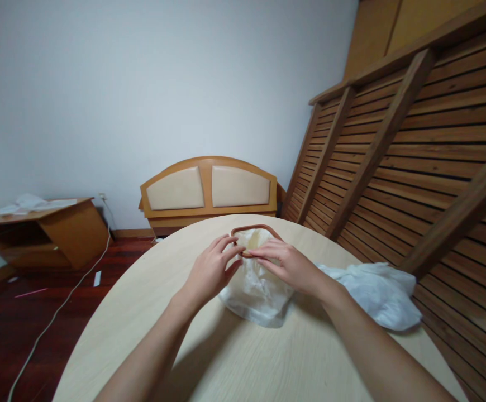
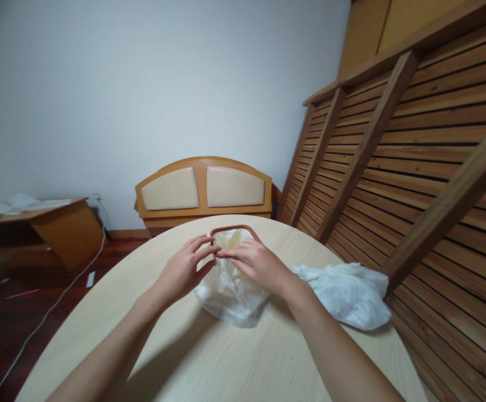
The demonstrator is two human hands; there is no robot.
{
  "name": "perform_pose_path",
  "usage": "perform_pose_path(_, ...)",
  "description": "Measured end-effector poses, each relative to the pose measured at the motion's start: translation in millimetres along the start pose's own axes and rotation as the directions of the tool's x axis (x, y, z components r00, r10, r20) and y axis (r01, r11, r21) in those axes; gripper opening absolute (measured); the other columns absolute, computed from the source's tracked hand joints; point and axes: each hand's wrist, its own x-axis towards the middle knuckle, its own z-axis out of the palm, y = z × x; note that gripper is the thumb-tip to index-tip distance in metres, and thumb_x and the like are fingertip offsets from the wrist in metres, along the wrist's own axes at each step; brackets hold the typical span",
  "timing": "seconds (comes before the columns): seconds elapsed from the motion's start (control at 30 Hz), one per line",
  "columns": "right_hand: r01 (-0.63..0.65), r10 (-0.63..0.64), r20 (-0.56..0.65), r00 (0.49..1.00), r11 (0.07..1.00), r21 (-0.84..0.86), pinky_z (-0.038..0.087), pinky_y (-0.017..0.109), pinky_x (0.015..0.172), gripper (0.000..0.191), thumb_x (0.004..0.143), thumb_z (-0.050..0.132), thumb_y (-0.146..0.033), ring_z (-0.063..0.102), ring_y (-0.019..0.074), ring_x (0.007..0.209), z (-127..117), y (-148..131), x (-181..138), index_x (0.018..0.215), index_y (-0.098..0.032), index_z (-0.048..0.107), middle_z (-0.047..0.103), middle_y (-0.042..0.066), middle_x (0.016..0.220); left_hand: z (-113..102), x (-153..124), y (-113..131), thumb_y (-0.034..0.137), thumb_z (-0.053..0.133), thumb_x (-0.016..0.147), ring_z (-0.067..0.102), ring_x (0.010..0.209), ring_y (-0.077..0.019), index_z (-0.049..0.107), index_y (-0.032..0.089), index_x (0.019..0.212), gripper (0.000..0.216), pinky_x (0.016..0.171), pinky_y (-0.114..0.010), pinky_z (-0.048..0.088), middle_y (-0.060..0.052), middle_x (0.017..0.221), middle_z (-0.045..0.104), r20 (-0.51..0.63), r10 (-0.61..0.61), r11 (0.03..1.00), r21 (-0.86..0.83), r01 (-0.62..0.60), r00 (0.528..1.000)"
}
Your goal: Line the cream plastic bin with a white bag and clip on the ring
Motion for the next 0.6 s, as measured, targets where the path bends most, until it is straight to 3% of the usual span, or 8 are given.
perform_pose_path(0.17,0.015,-0.023,-0.048,0.999,0.987,-0.162,0.033,0.056,0.115,0.035,0.098,0.055,-0.018,0.061,0.0248,0.119,7.2,10.3,-2.0,0.128,-0.030,0.067,0.071,0.006,0.124,8.1,-1.0,-4.5,0.029,0.057,0.097,0.059,0.124,-0.0277,0.060,0.029,0.132,0.034,0.097,-0.045,0.056,-0.009,0.139,0.058,-0.062,-0.094,0.994,0.054,0.098,0.994)
perform_pose_path(0.27,-0.033,0.027,-0.031,0.999,0.979,-0.201,0.032,0.058,0.115,0.039,0.097,0.054,-0.015,0.060,0.0254,0.120,9.6,15.7,-4.5,0.131,-0.030,0.065,0.070,0.007,0.126,5.6,-2.6,-4.4,0.027,0.054,0.097,0.065,0.108,-0.0240,0.062,0.025,0.122,0.026,0.088,-0.037,0.057,-0.010,0.119,0.066,-0.128,-0.075,0.996,0.034,0.080,0.989)
perform_pose_path(0.33,-0.070,0.066,-0.029,0.997,0.973,-0.221,0.029,0.059,0.116,0.042,0.097,0.052,-0.014,0.060,0.0248,0.119,11.1,16.3,-5.7,0.133,-0.031,0.064,0.070,0.006,0.125,4.8,-7.1,-1.4,0.023,0.050,0.097,0.067,0.090,-0.0193,0.065,0.022,0.106,0.018,0.078,-0.030,0.056,-0.007,0.097,0.068,-0.123,0.004,1.000,0.009,-0.003,0.992)
perform_pose_path(0.4,-0.109,0.102,-0.038,0.994,0.962,-0.251,0.028,0.059,0.116,0.044,0.097,0.051,-0.012,0.061,0.0242,0.118,12.7,14.9,-6.4,0.134,-0.032,0.063,0.070,0.006,0.124,8.6,-16.1,3.7,0.020,0.049,0.094,0.065,0.076,-0.0161,0.064,0.021,0.094,0.015,0.068,-0.026,0.052,-0.004,0.083,0.067,-0.036,0.133,0.991,-0.006,-0.133,0.991)
perform_pose_path(0.5,-0.164,0.154,-0.057,0.986,0.937,-0.309,0.028,0.058,0.116,0.048,0.094,0.050,-0.007,0.061,0.0232,0.117,14.4,11.8,-6.9,0.136,-0.029,0.062,0.070,0.007,0.122,23.6,-36.8,13.3,0.016,0.053,0.088,0.063,0.069,-0.0152,0.063,0.020,0.088,0.011,0.062,-0.025,0.050,-0.003,0.079,0.067,0.212,0.294,0.955,-0.020,-0.297,0.932)
perform_pose_path(0.57,-0.188,0.178,-0.061,0.982,0.922,-0.337,0.027,0.057,0.117,0.052,0.092,0.049,-0.004,0.061,0.0226,0.116,14.2,10.8,-7.1,0.137,-0.028,0.061,0.070,0.007,0.120,34.9,-52.0,18.2,0.017,0.053,0.089,0.066,0.075,-0.0170,0.064,0.020,0.090,0.011,0.067,-0.026,0.053,-0.004,0.085,0.070,0.332,0.264,0.962,-0.029,-0.270,0.906)
perform_pose_path(0.6,-0.198,0.189,-0.060,0.980,0.917,-0.346,0.027,0.057,0.117,0.054,0.091,0.049,-0.002,0.061,0.0224,0.115,13.6,10.8,-7.2,0.137,-0.027,0.061,0.069,0.007,0.120,39.6,-58.8,19.8,0.021,0.054,0.091,0.068,0.085,-0.0192,0.065,0.020,0.100,0.015,0.075,-0.029,0.055,-0.006,0.096,0.072,0.354,0.217,0.975,-0.038,-0.218,0.910)
